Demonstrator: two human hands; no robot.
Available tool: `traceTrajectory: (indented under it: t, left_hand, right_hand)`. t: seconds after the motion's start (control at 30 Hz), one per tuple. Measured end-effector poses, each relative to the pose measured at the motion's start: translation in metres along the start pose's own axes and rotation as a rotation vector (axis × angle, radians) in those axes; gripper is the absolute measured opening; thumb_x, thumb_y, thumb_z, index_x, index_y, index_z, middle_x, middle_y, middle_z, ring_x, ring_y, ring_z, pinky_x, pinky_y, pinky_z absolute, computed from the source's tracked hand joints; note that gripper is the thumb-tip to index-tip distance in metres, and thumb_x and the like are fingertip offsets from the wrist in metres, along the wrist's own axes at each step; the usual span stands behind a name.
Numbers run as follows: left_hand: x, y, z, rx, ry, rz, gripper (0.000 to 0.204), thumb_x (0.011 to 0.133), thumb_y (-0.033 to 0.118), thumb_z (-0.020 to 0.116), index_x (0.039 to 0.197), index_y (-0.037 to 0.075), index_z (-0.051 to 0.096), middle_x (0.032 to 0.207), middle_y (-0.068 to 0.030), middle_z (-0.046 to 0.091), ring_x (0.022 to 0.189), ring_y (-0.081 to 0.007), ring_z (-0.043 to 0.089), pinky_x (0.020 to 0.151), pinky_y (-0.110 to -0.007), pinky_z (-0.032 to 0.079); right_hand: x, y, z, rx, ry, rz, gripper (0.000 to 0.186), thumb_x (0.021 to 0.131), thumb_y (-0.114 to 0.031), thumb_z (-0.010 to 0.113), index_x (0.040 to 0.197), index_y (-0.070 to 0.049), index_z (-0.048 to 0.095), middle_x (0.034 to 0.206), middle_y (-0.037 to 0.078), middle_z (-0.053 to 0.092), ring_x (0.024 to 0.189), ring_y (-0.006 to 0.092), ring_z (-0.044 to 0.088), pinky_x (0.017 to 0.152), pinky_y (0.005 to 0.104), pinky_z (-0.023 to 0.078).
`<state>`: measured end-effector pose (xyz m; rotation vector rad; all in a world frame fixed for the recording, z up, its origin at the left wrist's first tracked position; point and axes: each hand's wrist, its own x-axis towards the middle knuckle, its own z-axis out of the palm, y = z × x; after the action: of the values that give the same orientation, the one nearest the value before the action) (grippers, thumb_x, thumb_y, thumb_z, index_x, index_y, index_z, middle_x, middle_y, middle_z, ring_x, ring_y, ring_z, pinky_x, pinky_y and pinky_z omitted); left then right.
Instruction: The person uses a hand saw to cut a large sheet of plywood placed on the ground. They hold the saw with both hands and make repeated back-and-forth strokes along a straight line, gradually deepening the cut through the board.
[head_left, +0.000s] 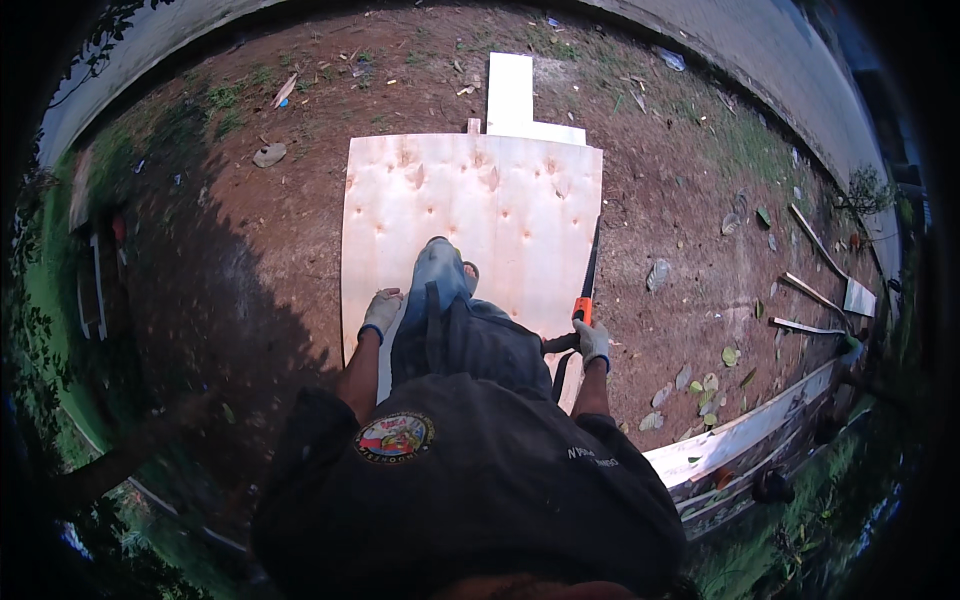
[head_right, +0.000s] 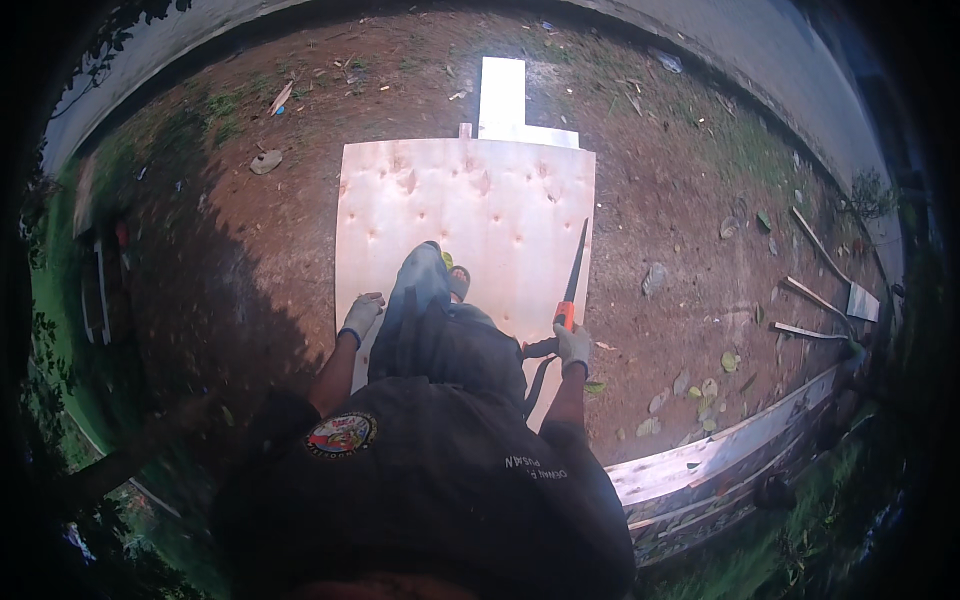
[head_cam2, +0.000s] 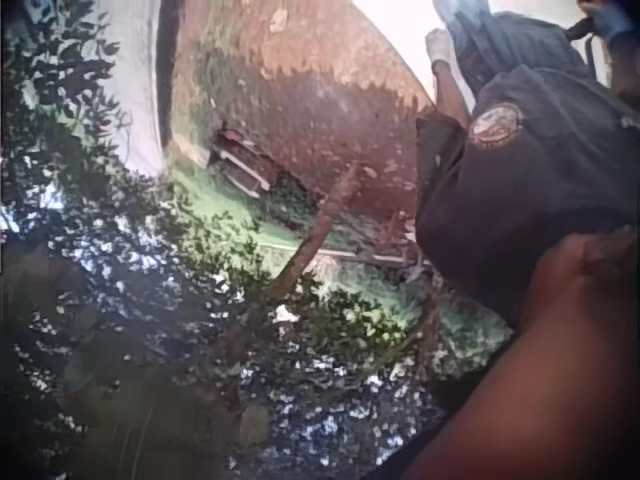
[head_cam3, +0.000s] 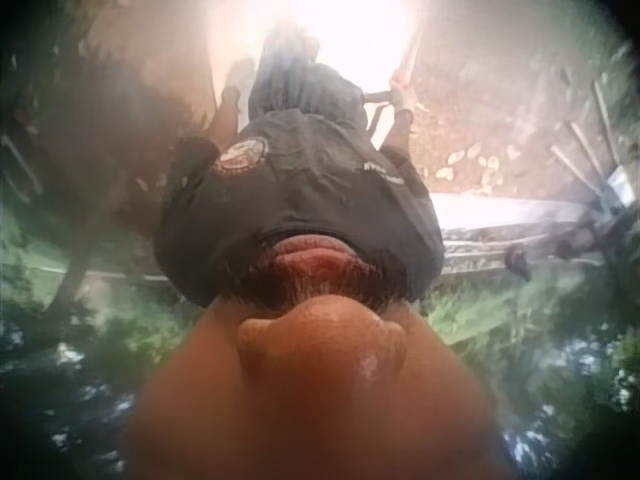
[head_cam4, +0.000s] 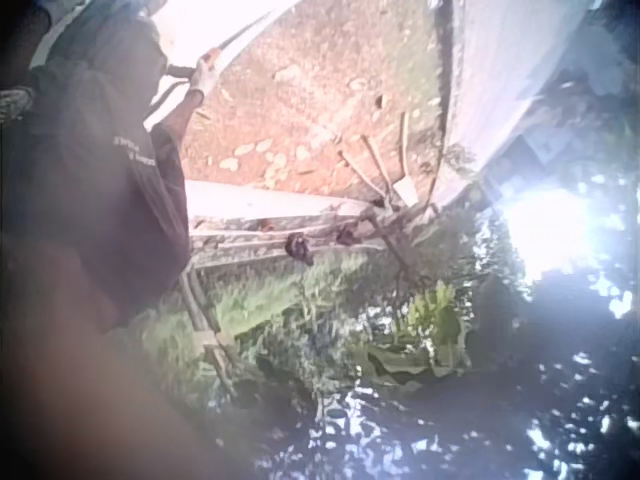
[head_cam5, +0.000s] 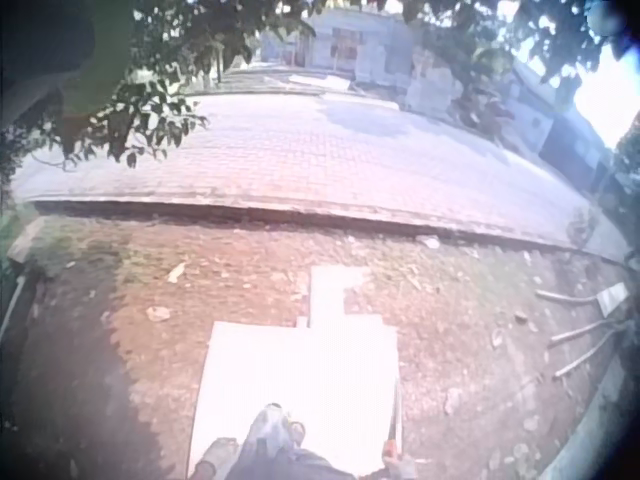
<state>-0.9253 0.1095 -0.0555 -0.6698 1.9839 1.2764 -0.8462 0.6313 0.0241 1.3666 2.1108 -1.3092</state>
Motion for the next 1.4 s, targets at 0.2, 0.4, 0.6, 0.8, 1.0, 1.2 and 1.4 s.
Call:
traceTrajectory:
  t: [0.2, 0.4, 0.6, 0.8, 1.0, 1.2, 1.4]
  left_hand:
    - [0.032, -0.114, 0.007, -0.315, -0.014, -0.126, 0.036, 0.1, 0.025, 0.058, 0.121, 0.0, 0.074, 0.114, -0.014, 0.076, 0.108, -0.0209, 0.07, 0.096, -0.033, 0.052]
    - [0.032, -0.038, 0.002, -0.172, -0.203, -0.196, 0.036, 0.098, 0.019, 0.062, 0.125, -0.003, 0.07, 0.116, -0.0128, 0.075, 0.104, -0.0191, 0.069, 0.091, -0.032, 0.054]
    - [0.058, 0.024, -0.065, -0.292, 0.075, -0.105, 0.036, 0.096, 0.015, 0.065, 0.128, -0.001, 0.063, 0.106, -0.0062, 0.072, 0.095, -0.0144, 0.066, 0.085, -0.029, 0.053]
    - [0.114, 0.118, -0.063, -0.151, -0.007, -0.155, 0.035, 0.094, 0.019, 0.065, 0.122, -0.001, 0.066, 0.099, -0.0031, 0.07, 0.089, -0.0133, 0.064, 0.085, -0.029, 0.052]
    - [0.151, 0.16, -0.06, -0.187, -0.022, -0.085, 0.045, 0.092, 0.026, 0.064, 0.128, -0.001, 0.067, 0.105, -0.0073, 0.072, 0.097, -0.0163, 0.067, 0.091, -0.029, 0.052]
    - [0.149, 0.176, -0.048, -0.027, -0.06, 0.0, 0.049, 0.094, 0.027, 0.064, 0.133, -0.003, 0.064, 0.121, -0.0143, 0.073, 0.113, -0.0212, 0.067, 0.099, -0.035, 0.05]
    - [0.131, 0.09, -0.053, -0.003, -0.057, -0.117, 0.041, 0.093, 0.023, 0.059, 0.125, 0.001, 0.07, 0.114, -0.0133, 0.075, 0.108, -0.0222, 0.07, 0.097, -0.036, 0.051]
  right_hand:
    - [0.01, -0.001, 0.057, -0.067, -0.101, 0.125, 0.04, 0.08, -0.022, 0.078, 0.111, 0.002, 0.067, 0.074, 0.007, 0.065, 0.053, 0.0187, 0.062, 0.047, 0.0325, 0.051]
    - [-0.005, 0.031, 0.059, -0.321, -0.271, 0.25, 0.037, 0.077, -0.024, 0.073, 0.099, 0.006, 0.071, 0.084, 0.016, 0.073, 0.08, 0.0244, 0.075, 0.069, 0.0388, 0.056]
    - [-0.016, -0.079, 0.098, -0.048, -0.276, 0.356, 0.025, 0.083, -0.012, 0.07, 0.103, 0.001, 0.064, 0.071, 0.005, 0.062, 0.056, 0.0167, 0.062, 0.052, 0.0341, 0.05]
    - [0.002, -0.125, 0.097, 0.085, -0.239, 0.1, 0.051, 0.083, -0.016, 0.071, 0.129, 0.003, 0.059, 0.095, 0.01, 0.067, 0.076, 0.0176, 0.067, 0.067, 0.0333, 0.054]
    - [-0.013, -0.182, 0.111, -0.043, -0.206, -0.044, 0.072, 0.084, -0.02, 0.075, 0.147, 0.0, 0.047, 0.106, 0.012, 0.069, 0.087, 0.018, 0.068, 0.074, 0.0335, 0.056]
    - [0.001, -0.185, 0.133, 0.087, -0.131, -0.175, 0.059, 0.086, -0.012, 0.072, 0.141, 0.0, 0.051, 0.102, 0.008, 0.066, 0.073, 0.0123, 0.063, 0.067, 0.0293, 0.053]
    - [-0.006, -0.197, 0.136, 0.321, -0.192, 0.078, 0.06, 0.089, -0.011, 0.069, 0.144, -0.001, 0.048, 0.099, 0.008, 0.065, 0.067, 0.0132, 0.061, 0.059, 0.0289, 0.054]
